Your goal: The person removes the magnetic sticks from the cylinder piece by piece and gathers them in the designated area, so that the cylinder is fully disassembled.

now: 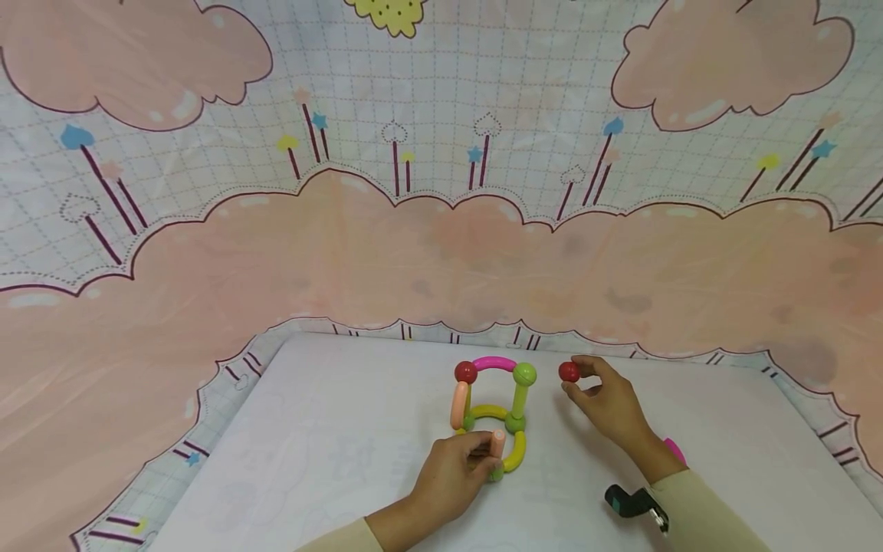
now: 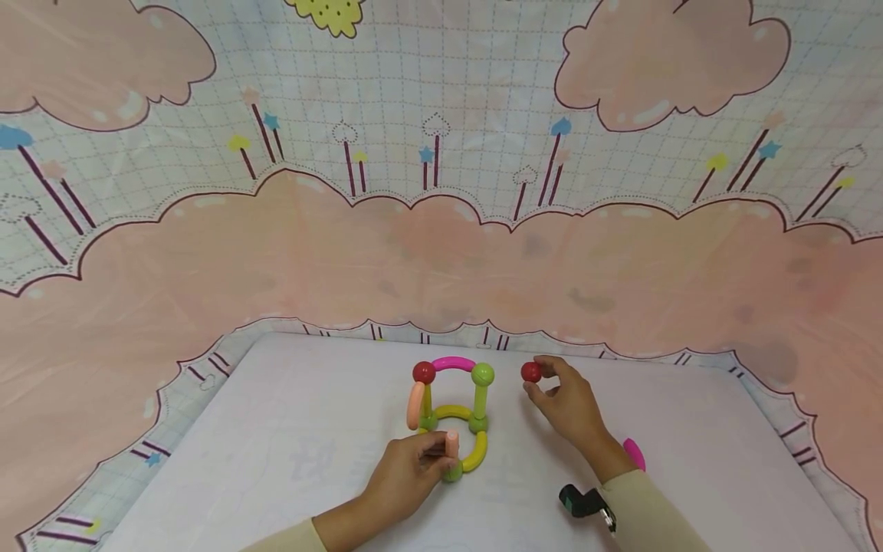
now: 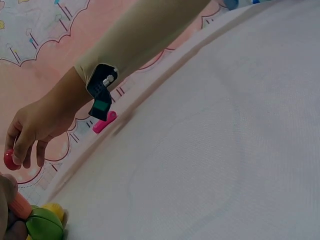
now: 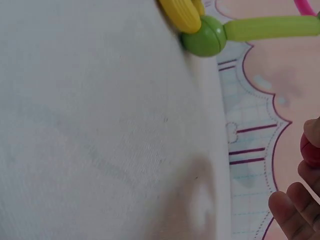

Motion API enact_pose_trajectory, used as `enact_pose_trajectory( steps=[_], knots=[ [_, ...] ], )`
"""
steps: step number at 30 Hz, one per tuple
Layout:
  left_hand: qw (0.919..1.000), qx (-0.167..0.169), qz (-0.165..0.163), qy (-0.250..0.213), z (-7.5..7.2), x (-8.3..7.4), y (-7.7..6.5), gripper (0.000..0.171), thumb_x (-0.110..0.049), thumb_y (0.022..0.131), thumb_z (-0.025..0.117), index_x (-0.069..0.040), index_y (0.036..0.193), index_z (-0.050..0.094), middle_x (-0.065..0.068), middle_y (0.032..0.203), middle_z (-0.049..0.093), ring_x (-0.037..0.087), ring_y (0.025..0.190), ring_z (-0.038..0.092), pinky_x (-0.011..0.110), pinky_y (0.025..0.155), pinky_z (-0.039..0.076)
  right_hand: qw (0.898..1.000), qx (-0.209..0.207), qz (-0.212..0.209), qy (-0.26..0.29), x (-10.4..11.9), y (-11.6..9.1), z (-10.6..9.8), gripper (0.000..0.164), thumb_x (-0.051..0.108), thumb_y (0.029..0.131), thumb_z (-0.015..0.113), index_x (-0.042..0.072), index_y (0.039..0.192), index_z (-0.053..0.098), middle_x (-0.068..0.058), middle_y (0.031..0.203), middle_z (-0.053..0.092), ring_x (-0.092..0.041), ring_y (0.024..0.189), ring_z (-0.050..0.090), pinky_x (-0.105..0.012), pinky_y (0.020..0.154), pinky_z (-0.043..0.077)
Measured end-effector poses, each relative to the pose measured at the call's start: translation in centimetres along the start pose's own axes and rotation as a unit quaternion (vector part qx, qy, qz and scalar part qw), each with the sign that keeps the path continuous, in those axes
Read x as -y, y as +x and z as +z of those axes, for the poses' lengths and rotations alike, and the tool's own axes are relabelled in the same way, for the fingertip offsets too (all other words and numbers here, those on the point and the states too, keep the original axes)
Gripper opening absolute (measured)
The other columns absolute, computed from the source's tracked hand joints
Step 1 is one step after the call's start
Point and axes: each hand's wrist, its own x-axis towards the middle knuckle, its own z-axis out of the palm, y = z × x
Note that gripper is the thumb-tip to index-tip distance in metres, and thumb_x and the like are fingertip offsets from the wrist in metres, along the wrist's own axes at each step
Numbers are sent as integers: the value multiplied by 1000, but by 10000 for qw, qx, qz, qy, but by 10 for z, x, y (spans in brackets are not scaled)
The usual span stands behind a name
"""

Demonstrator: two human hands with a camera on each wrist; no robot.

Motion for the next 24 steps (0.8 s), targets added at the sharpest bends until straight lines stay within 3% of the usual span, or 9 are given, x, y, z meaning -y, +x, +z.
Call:
enact_pose_trajectory(
  steps=[11,18,24],
  knots=[
    [10000,10,18,-68,0,1,0,27,-6,90,78,-4,117,74,-3,105,75,2,98,68,15,80,54,9990,212,390,-110,-19,13,6,49,25,93,78,6,134,59,-20,122,67,-26,83,67,-34,70,57],
    [9998,-6,-22,-184,-1,0,-1,27,-7,90,79,-6,117,74,-3,104,75,3,96,68,17,80,55,9988,209,382,-218,-26,16,10,47,23,93,77,1,132,61,-18,118,68,-36,108,61,-48,84,56],
    [9999,41,-15,-110,-1,0,0,27,-7,91,78,-5,117,74,-2,106,75,3,98,68,16,80,55,9977,289,518,-337,-31,22,13,46,21,94,75,0,132,60,-20,120,67,-40,114,57,-56,92,51]
  ],
)
